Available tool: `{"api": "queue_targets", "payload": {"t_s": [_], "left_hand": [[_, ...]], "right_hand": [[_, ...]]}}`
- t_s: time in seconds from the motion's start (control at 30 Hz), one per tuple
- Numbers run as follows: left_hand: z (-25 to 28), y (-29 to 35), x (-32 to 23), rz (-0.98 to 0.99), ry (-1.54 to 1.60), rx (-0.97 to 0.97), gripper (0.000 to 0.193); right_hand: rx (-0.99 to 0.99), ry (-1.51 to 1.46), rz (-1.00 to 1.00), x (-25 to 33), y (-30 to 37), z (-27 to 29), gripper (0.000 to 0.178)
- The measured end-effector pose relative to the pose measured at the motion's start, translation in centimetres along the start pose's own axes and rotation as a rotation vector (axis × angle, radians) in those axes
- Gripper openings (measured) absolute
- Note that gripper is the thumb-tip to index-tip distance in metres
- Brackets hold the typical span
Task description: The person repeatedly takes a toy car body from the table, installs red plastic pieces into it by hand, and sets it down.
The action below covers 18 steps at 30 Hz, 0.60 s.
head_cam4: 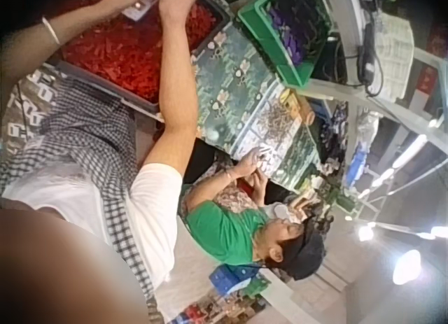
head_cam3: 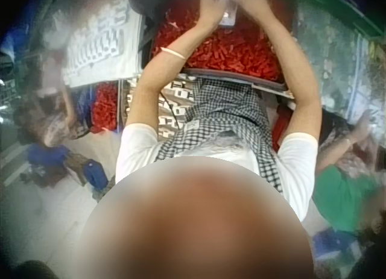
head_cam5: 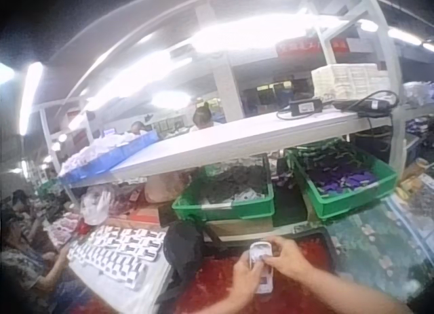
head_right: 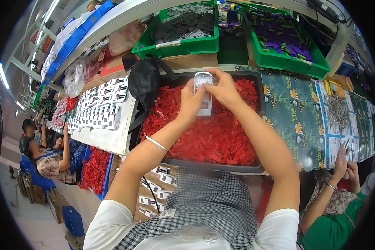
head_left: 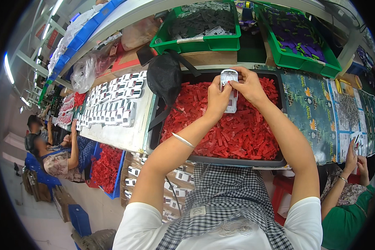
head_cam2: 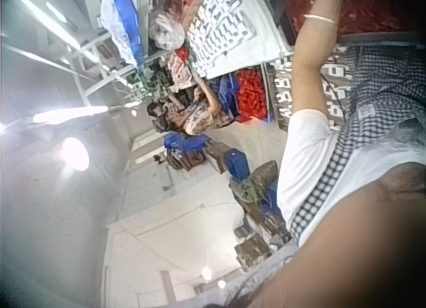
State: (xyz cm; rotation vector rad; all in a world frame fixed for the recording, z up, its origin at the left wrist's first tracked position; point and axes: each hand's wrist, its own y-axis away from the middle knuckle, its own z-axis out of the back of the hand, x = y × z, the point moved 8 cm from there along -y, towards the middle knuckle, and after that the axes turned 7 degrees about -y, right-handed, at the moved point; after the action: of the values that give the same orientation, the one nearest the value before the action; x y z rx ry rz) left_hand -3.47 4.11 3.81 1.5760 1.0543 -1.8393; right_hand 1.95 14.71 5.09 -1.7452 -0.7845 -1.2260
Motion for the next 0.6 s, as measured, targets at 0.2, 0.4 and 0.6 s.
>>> {"api": "queue_targets", "payload": {"t_s": [0.2, 0.4, 0.6], "left_hand": [[-0.8, 0.1, -0.4, -0.049, -0.086, 0.023, 0.019], [0.8, -0.6, -0.4, -0.103, -0.126, 0.015, 0.023], [5.8, -2.2, -4.7, -0.087, 0.095, -0.068, 0.018]], "right_hand": [[-0.009, 0.064, 0.015, -0.4, 0.1, 1.1, 0.038], [-0.026, 0.090, 0.010, -0.8, -0.7, 0.2, 0.038], [-0.145, 0.046, 0.083, 1.7, -0.4, 2.1, 0.034]]}}
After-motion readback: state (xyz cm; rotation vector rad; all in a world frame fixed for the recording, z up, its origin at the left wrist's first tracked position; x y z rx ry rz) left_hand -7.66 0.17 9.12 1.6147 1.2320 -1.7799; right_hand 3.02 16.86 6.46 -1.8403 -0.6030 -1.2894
